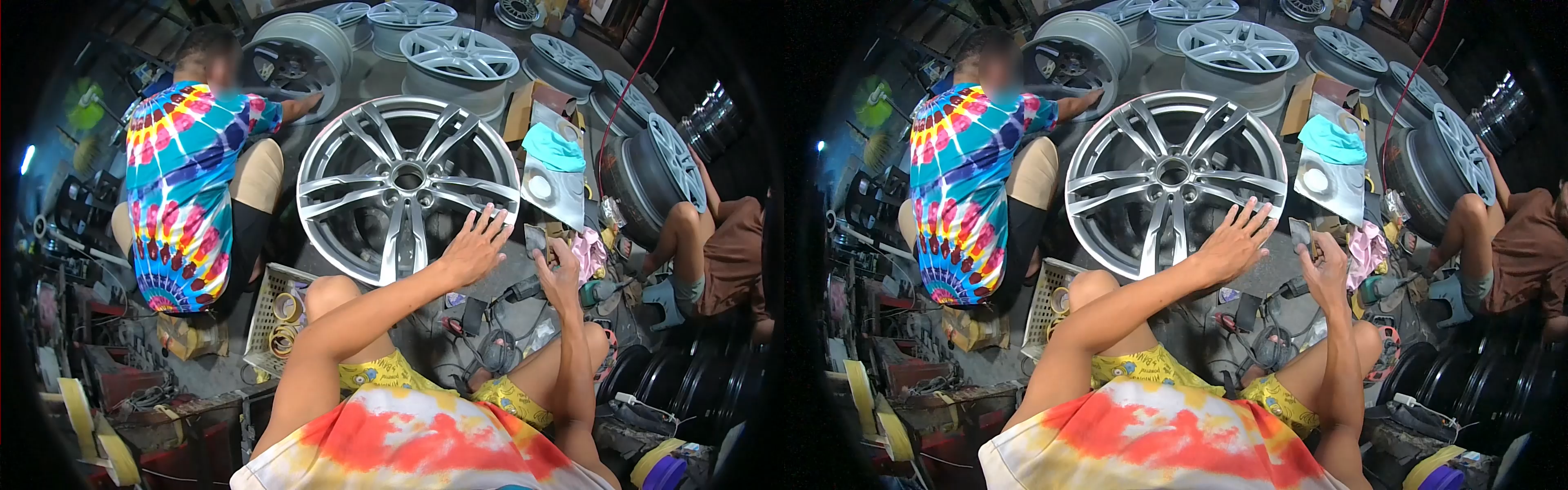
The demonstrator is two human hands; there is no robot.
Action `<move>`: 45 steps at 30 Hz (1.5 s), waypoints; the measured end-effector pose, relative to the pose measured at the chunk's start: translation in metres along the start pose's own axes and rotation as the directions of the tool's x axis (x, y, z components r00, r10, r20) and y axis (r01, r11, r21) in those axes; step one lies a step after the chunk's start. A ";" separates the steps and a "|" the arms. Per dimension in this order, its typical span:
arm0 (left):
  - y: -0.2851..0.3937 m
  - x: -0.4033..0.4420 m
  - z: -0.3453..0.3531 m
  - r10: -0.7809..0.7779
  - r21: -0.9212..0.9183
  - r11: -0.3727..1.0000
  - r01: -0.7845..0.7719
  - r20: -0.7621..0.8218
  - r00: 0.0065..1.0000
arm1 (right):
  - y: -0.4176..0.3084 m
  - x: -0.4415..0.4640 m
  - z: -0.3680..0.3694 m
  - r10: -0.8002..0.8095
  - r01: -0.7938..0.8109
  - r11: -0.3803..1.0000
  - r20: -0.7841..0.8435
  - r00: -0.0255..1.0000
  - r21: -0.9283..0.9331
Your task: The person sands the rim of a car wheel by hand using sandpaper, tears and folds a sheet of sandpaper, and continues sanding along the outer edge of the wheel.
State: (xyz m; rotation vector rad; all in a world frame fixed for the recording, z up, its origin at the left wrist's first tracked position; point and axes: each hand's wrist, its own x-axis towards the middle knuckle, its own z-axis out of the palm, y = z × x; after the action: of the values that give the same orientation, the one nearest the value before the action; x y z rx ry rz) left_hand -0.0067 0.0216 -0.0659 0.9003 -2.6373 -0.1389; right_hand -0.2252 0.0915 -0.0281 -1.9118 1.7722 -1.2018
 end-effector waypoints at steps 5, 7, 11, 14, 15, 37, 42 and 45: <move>0.000 -0.002 0.003 0.007 0.010 1.000 -0.007 -0.044 0.999 | 0.002 -0.004 -0.003 -0.008 0.008 1.000 0.017 1.000 -0.001; 0.002 -0.002 -0.005 -0.005 -0.006 1.000 0.005 0.018 1.000 | 0.002 -0.005 -0.004 0.015 -0.016 1.000 0.023 1.000 0.005; 0.002 0.000 -0.009 0.019 -0.021 1.000 -0.019 0.009 1.000 | 0.002 -0.006 -0.004 0.021 -0.021 1.000 0.019 1.000 0.013; -0.002 0.003 -0.013 0.061 0.000 0.998 -0.062 -0.090 0.994 | 0.001 -0.005 -0.004 0.031 -0.031 0.999 0.020 0.999 0.034; -0.003 0.005 -0.023 0.052 -0.053 0.997 -0.055 -0.053 0.997 | 0.002 -0.005 -0.003 0.034 -0.034 0.999 0.023 0.999 0.031; -0.093 0.013 -0.012 -0.201 0.002 0.980 0.201 -0.050 0.978 | -0.015 -0.030 0.032 -0.151 0.151 0.986 0.014 0.988 -0.071; -0.098 0.015 -0.014 -0.177 -0.071 0.982 0.173 -0.059 0.982 | -0.028 -0.043 0.064 -0.294 0.304 0.933 0.079 0.953 -0.193; -0.095 0.018 -0.024 -0.180 -0.120 0.979 0.164 -0.139 0.974 | -0.023 -0.040 0.060 -0.405 0.417 0.846 0.108 0.908 -0.333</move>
State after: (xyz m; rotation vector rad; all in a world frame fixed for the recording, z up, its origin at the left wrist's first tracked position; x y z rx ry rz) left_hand 0.0434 -0.0638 -0.0569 1.0588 -2.3879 -0.2450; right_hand -0.1632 0.1131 -0.0646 -2.6096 1.6981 -1.0101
